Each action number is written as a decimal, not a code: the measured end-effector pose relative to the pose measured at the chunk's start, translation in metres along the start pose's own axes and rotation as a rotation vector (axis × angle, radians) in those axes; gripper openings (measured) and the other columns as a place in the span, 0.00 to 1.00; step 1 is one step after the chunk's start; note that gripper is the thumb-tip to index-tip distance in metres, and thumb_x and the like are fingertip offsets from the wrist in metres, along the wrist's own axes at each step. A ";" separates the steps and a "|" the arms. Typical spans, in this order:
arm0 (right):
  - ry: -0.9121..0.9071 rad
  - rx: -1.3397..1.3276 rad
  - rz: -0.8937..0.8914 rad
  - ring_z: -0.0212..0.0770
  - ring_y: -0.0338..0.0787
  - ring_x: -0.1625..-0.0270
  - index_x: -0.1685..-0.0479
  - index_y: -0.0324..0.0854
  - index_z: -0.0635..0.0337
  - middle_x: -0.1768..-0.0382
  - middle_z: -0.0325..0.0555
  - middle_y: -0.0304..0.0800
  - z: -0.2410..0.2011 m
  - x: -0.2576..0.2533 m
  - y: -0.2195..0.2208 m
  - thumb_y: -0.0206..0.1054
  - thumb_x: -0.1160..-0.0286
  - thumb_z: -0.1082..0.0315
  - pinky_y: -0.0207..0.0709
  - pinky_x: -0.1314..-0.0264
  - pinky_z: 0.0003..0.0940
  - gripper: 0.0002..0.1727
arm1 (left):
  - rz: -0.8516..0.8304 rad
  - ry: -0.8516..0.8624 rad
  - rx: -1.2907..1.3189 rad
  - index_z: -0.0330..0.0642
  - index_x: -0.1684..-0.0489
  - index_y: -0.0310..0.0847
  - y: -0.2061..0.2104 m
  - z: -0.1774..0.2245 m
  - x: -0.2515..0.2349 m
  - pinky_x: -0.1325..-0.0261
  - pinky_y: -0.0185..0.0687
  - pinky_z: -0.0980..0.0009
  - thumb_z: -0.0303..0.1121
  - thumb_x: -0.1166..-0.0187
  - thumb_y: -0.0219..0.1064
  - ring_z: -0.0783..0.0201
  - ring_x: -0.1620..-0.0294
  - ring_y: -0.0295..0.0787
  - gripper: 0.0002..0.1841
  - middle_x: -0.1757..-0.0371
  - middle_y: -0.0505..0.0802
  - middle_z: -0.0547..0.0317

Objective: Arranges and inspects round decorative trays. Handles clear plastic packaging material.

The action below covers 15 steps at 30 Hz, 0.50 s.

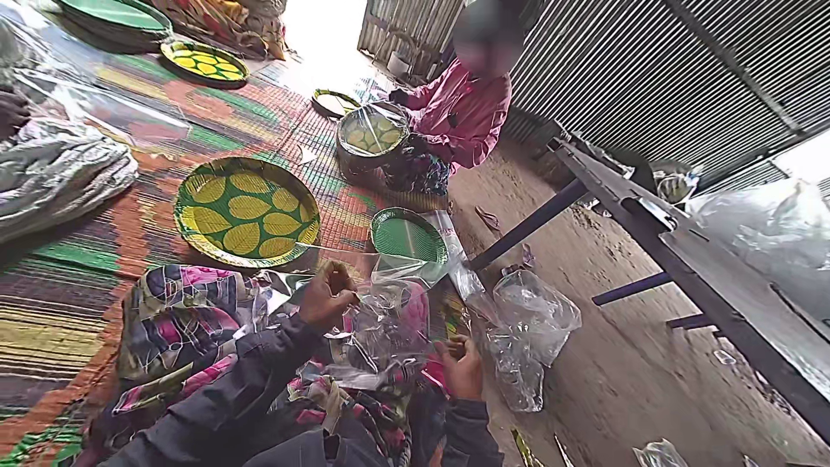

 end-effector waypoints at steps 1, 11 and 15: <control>-0.073 0.001 0.004 0.65 0.88 0.43 0.32 0.75 0.81 0.41 0.74 0.86 -0.009 -0.003 0.001 0.81 0.32 0.63 0.81 0.39 0.60 0.35 | -0.057 0.005 -0.050 0.31 0.36 0.68 -0.001 0.001 0.001 0.60 0.87 0.70 0.19 0.37 0.62 0.72 0.67 0.87 0.25 0.63 0.87 0.62; -0.241 0.181 -0.626 0.56 0.83 0.24 0.27 0.74 0.81 0.31 0.71 0.84 -0.081 -0.048 0.081 0.80 0.31 0.66 0.69 0.15 0.47 0.35 | -0.585 0.014 -0.829 0.30 0.29 0.74 0.001 0.050 -0.009 0.40 0.81 0.38 0.47 0.26 0.78 0.39 0.51 0.89 0.34 0.55 0.91 0.35; -0.530 0.276 -0.225 0.55 0.91 0.43 0.46 0.86 0.76 0.49 0.67 0.91 -0.187 -0.140 0.008 0.66 0.20 0.71 0.80 0.32 0.52 0.14 | -0.273 0.179 -1.345 0.28 0.38 0.84 -0.017 0.191 -0.097 0.33 0.76 0.31 0.38 0.12 0.64 0.29 0.33 0.85 0.19 0.40 0.89 0.27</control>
Point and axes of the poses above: each hand's wrist, its own x-axis away from the middle knuckle, its own y-axis out of the palm, z = x × y, the point moved 3 cm from there along -x, towards the middle knuckle
